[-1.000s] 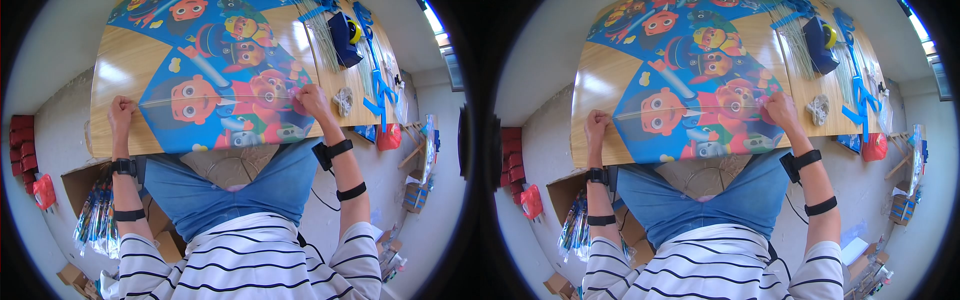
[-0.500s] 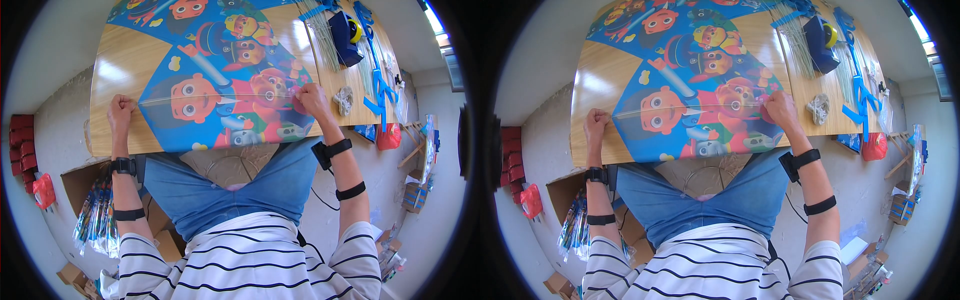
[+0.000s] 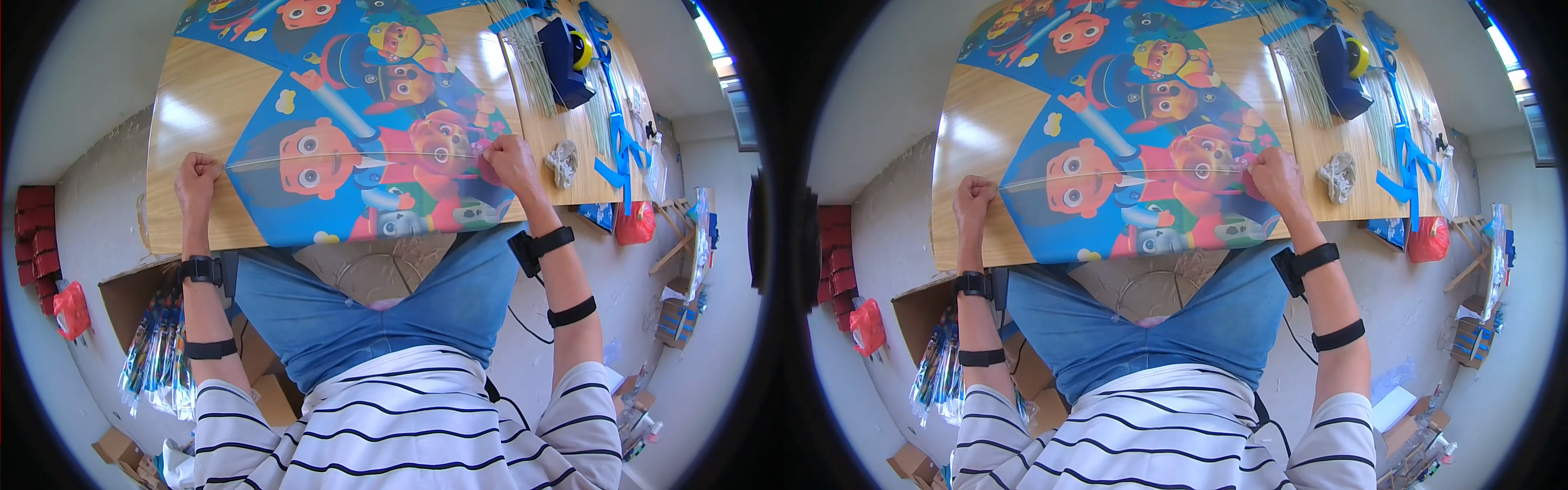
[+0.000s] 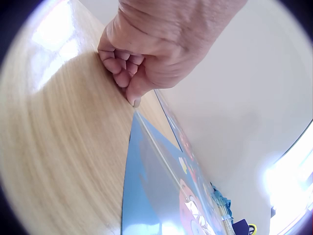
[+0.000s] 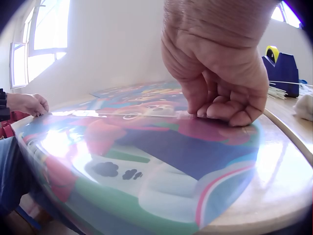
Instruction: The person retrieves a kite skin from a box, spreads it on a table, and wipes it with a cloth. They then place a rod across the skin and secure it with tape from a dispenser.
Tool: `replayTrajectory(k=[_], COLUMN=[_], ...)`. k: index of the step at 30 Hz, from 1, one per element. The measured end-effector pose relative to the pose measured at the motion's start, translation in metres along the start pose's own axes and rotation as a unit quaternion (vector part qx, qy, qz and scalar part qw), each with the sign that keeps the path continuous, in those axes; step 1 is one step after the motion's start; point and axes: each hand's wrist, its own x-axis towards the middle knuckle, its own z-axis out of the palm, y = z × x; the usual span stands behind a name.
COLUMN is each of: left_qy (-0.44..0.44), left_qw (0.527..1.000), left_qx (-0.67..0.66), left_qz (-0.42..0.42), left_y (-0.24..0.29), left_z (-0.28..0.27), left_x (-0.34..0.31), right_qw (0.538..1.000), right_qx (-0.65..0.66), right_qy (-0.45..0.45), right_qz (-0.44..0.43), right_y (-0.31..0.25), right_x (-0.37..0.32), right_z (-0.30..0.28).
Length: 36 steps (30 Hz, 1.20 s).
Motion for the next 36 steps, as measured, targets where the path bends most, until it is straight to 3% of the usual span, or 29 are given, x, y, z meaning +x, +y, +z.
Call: replayTrajectory(k=[22, 36], left_qy=[0.000, -0.001], left_qw=[1.000, 1.000], left_qx=[0.005, 0.003], left_qz=[0.006, -0.001], left_y=[-0.002, -0.003], left_z=[0.000, 0.000], left_x=[0.001, 0.001], right_qw=[1.000, 0.994], right_qx=[-0.010, -0.070], right_qy=[-0.002, 0.072], right_qz=[0.008, -0.050], right_y=[-0.001, 0.000], right_x=[0.000, -0.010], right_z=[0.001, 0.013])
